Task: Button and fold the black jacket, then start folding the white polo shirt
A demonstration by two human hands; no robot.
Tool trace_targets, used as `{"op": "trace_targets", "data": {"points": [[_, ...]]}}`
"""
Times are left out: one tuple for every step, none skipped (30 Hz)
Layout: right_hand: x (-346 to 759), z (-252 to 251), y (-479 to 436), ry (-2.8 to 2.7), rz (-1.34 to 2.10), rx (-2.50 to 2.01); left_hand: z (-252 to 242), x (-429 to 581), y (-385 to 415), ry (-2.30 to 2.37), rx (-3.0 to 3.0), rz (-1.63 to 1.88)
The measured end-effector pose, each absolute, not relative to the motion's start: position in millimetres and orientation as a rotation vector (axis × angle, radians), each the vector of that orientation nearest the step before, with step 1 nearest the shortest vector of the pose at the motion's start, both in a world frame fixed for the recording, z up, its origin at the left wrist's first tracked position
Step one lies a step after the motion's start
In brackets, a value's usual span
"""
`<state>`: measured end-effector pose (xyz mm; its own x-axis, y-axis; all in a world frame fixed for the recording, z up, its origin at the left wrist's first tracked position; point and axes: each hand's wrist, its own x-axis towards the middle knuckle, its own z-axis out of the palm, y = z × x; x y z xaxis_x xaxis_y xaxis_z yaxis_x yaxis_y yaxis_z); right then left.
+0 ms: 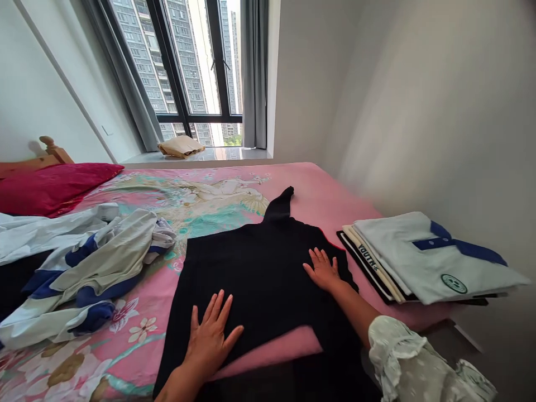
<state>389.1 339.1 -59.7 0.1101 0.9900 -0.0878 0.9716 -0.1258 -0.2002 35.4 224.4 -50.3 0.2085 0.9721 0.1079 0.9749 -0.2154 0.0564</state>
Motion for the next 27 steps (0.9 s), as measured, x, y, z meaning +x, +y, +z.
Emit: {"op": "trace_targets", "data": {"points": [[383.8, -55.3, 332.0, -1.999, 0.374, -2.291, -54.0, 29.2, 211.5, -1.955, -2.412, -0.189], [379.4, -53.0, 322.2, -2.018, 0.409, -2.268, -57.3, 20.1, 200.2, -1.967, -2.389, -0.190], [377.0, -53.2, 309.9, -2.078, 0.396, -2.197, -60.1, 8.9, 190.4, -1.981, -2.363, -0.189], [377.7, -55.7, 295.9, -2.158, 0.340, -2.095, -62.5, -3.7, 181.9, -1.994, -2.336, -0.187], [382.2, -60.3, 281.1, -2.226, 0.258, -1.998, -64.7, -16.9, 174.4, -2.000, -2.318, -0.185], [390.6, -66.4, 266.6, -2.252, 0.173, -1.949, -66.7, -29.9, 167.7, -1.992, -2.317, -0.184], [402.6, -73.2, 253.3, -2.221, 0.096, -1.974, -69.0, -42.2, 161.9, -1.972, -2.327, -0.188], [417.0, -79.9, 241.8, -2.143, 0.033, -2.058, -71.5, -53.1, 156.9, -1.941, -2.345, -0.199], [432.3, -85.3, 232.4, -2.046, -0.012, -2.163, -74.4, -62.2, 152.8, -1.902, -2.366, -0.219], [446.9, -88.7, 225.1, -1.964, -0.044, -2.249, -77.5, -69.1, 149.8, -1.859, -2.384, -0.249], [458.7, -89.5, 219.8, -1.911, -0.065, -2.309, -80.6, -73.5, 147.9, -1.821, -2.388, -0.284], [466.4, -87.2, 216.2, -1.880, -0.079, -2.345, -83.5, -75.6, 146.9, -1.789, -2.378, -0.321], [469.0, -82.2, 214.1, -1.858, -0.091, -2.363, -85.8, -75.6, 146.8, -1.763, -2.357, -0.357], [466.1, -75.0, 213.2, -1.840, -0.102, -2.361, -87.4, -74.1, 147.2, -1.742, -2.332, -0.386], [458.1, -66.7, 213.3, -1.829, -0.111, -2.336, -88.1, -71.7, 147.9, -1.729, -2.307, -0.407], [446.3, -58.4, 214.1, -1.834, -0.118, -2.281, -88.1, -69.1, 148.6, -1.717, -2.286, -0.424], [432.1, -51.2, 215.2, -1.869, -0.118, -2.197, -87.4, -66.8, 149.1, -1.701, -2.273, -0.437], [417.3, -46.0, 216.4, -1.933, -0.101, -2.100, -86.4, -65.4, 149.3, -1.678, -2.267, -0.452], [403.6, -43.2, 217.3, -2.008, -0.069, -2.014, -85.3, -64.9, 149.2, -1.653, -2.266, -0.463], [392.3, -43.1, 217.7, -2.077, -0.031, -1.950, -84.5, -65.4, 148.8, -1.630, -2.267, -0.469], [384.3, -45.4, 217.3, -2.132, 0.003, -1.911, -84.2, -66.7, 148.2, -1.612, -2.268, -0.472], [380.0, -49.7, 215.7, -2.168, 0.027, -1.891, -84.5, -68.6, 147.5, -1.599, -2.271, -0.469], [379.2, -55.4, 212.9, -2.183, 0.039, -1.888, -85.7, -70.8, 146.7, -1.596, -2.274, -0.465], [381.5, -61.5, 208.7, -2.184, 0.041, -1.893, -87.6, -72.9, 145.9, -1.599, -2.278, -0.462], [386.3, -67.5, 203.3, -2.171, 0.033, -1.909, -90.2, -74.8, 145.0, -1.603, -2.280, -0.464], [392.8, -72.7, 197.0, -2.148, 0.025, -1.938, -93.2, -76.2, 144.2, -1.607, -2.279, -0.476], [400.2, -76.5, 190.3, -2.112, 0.018, -1.983, -96.4, -77.1, 143.4, -1.617, -2.271, -0.491]]}}
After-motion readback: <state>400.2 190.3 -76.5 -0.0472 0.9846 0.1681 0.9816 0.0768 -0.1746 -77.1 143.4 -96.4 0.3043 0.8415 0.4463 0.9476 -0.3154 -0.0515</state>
